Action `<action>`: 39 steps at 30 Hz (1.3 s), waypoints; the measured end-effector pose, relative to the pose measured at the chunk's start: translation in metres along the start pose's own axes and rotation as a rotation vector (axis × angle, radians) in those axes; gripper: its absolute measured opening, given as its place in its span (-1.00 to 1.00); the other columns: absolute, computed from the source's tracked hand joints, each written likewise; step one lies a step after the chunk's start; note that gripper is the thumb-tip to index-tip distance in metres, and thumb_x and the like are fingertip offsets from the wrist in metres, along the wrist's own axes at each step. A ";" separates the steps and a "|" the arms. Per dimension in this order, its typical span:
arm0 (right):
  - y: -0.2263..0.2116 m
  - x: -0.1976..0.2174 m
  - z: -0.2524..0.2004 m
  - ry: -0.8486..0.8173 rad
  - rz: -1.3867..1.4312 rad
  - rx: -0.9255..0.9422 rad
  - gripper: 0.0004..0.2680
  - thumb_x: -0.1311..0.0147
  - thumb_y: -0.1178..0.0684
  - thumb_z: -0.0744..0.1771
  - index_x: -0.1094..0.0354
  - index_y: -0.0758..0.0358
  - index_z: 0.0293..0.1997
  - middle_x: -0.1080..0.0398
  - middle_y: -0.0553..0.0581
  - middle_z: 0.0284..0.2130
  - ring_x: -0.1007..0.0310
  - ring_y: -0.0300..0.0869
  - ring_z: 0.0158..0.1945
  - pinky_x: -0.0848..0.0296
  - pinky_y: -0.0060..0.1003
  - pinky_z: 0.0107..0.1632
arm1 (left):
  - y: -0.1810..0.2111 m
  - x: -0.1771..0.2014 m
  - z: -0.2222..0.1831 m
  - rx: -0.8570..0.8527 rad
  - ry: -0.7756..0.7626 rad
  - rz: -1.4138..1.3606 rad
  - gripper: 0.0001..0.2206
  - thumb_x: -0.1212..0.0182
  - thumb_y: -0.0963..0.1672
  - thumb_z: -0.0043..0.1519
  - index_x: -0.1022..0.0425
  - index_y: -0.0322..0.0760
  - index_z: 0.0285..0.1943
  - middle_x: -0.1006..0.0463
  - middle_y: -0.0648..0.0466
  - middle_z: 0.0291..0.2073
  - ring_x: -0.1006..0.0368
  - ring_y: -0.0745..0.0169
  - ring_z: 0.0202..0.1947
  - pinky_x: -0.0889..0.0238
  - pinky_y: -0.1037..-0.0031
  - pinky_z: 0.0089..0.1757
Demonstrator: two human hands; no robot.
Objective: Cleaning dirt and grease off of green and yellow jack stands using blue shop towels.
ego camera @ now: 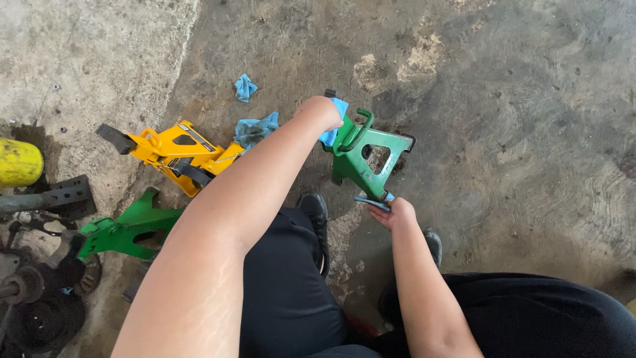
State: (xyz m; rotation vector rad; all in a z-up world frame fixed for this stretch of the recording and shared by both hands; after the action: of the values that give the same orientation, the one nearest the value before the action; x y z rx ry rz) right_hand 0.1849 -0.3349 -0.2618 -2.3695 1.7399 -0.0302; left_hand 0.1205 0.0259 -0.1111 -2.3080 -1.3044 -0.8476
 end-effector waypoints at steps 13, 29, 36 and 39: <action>-0.094 -0.004 0.008 0.076 -0.107 0.739 -0.81 0.04 0.03 0.41 -0.43 0.28 0.02 -0.53 0.01 -0.27 -0.57 -0.18 -0.34 -0.56 -0.24 -0.36 | 0.002 -0.003 -0.001 0.013 -0.029 -0.079 -0.70 -0.19 -0.06 0.23 -0.65 -0.18 0.09 -0.58 -0.20 0.10 -0.53 -0.22 0.09 -0.39 0.10 0.07; -0.100 -0.043 -0.064 0.340 -1.245 1.047 -0.81 -0.09 -0.03 0.36 -0.49 0.32 -0.25 -0.47 0.41 -0.34 -0.47 0.29 -0.21 -0.41 0.09 -0.15 | -0.025 0.012 -0.033 0.090 0.046 -0.199 -0.62 -0.20 0.05 0.25 -0.59 -0.06 0.19 -0.52 -0.06 0.23 -0.44 -0.14 0.23 -0.32 0.08 0.14; -0.132 0.047 0.078 0.222 -0.371 0.904 -0.79 -0.08 0.01 0.42 -0.54 0.33 0.02 -0.54 0.20 -0.26 -0.61 0.09 -0.18 -0.41 -0.07 -0.19 | -0.031 0.013 -0.030 0.061 0.075 -0.177 -0.56 -0.19 0.13 0.24 -0.56 -0.04 0.20 -0.49 -0.05 0.22 -0.41 -0.19 0.23 -0.30 0.02 0.14; -0.116 0.036 -0.014 0.314 -0.202 0.546 -0.77 0.05 -0.05 0.40 -0.42 0.12 0.13 -0.50 0.04 -0.15 -0.56 -0.07 -0.17 -0.36 0.00 -0.26 | -0.033 0.012 -0.023 0.030 0.082 -0.131 -0.55 -0.19 0.15 0.24 -0.58 -0.06 0.17 -0.51 -0.09 0.19 -0.42 -0.23 0.20 -0.29 -0.01 0.13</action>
State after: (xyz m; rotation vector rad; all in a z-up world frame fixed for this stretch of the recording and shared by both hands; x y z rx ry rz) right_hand 0.3028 -0.3378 -0.2317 -2.1822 1.3572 -0.8327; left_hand 0.0895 0.0370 -0.0852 -2.1602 -1.4355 -0.9465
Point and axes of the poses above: each hand's wrist, its own z-axis towards the middle knuckle, its own x-axis out of the back of the hand, y = z × x, the point moved 7 cm from there along z, towards the middle knuckle
